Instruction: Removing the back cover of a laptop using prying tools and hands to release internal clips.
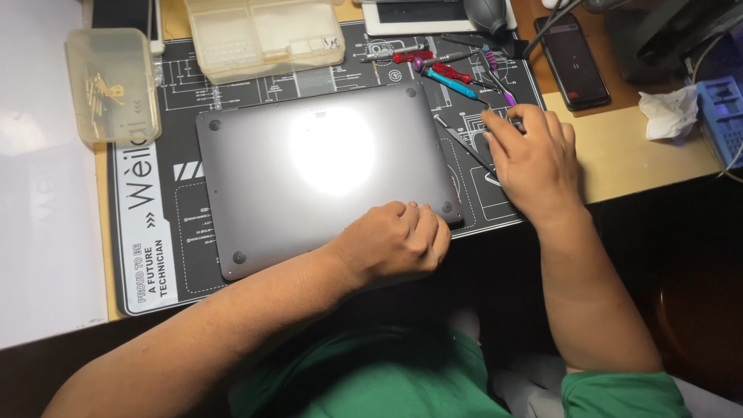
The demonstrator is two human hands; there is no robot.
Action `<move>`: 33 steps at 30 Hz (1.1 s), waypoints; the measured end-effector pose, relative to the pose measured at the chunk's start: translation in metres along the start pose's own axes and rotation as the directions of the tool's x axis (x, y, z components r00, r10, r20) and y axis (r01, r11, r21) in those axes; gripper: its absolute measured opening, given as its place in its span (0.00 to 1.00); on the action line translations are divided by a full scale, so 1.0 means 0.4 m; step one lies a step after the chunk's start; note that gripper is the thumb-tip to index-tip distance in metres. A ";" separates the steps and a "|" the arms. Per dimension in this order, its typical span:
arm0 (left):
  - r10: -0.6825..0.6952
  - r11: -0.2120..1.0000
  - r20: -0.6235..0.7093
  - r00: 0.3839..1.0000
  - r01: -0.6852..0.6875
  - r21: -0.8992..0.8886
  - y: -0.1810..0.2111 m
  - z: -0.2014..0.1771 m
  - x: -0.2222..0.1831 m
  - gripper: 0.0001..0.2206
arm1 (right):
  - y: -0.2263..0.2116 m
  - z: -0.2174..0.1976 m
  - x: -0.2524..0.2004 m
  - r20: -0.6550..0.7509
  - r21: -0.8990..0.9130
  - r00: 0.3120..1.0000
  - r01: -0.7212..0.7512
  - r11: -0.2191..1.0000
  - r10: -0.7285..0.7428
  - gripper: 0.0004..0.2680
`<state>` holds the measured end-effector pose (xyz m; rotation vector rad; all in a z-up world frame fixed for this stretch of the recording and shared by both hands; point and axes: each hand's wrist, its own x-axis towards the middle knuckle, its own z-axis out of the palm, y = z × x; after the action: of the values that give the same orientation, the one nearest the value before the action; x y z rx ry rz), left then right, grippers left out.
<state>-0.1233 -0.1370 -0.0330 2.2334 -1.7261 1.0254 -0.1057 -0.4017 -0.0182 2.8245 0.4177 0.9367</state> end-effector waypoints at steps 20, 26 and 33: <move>-0.001 0.998 -0.107 0.994 0.007 0.057 -0.018 -0.009 0.007 0.05 | -0.108 -0.224 -0.138 0.634 0.370 0.596 -0.793 0.484 0.493 0.08; 0.001 0.999 -0.117 0.993 0.004 0.046 -0.014 -0.010 0.001 0.06 | -0.116 -0.184 -0.285 0.821 0.549 0.499 -0.822 -0.148 0.276 0.08; -0.004 1.000 -0.063 0.998 0.003 -0.017 -0.012 -0.010 -0.002 0.07 | -0.145 -0.147 -0.269 0.771 0.633 0.597 -0.756 -0.165 0.223 0.09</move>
<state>-0.1206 -0.1327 -0.0291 2.1688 -1.6984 1.0653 -0.2365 -0.3767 -0.0445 4.5335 -0.6240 -0.3957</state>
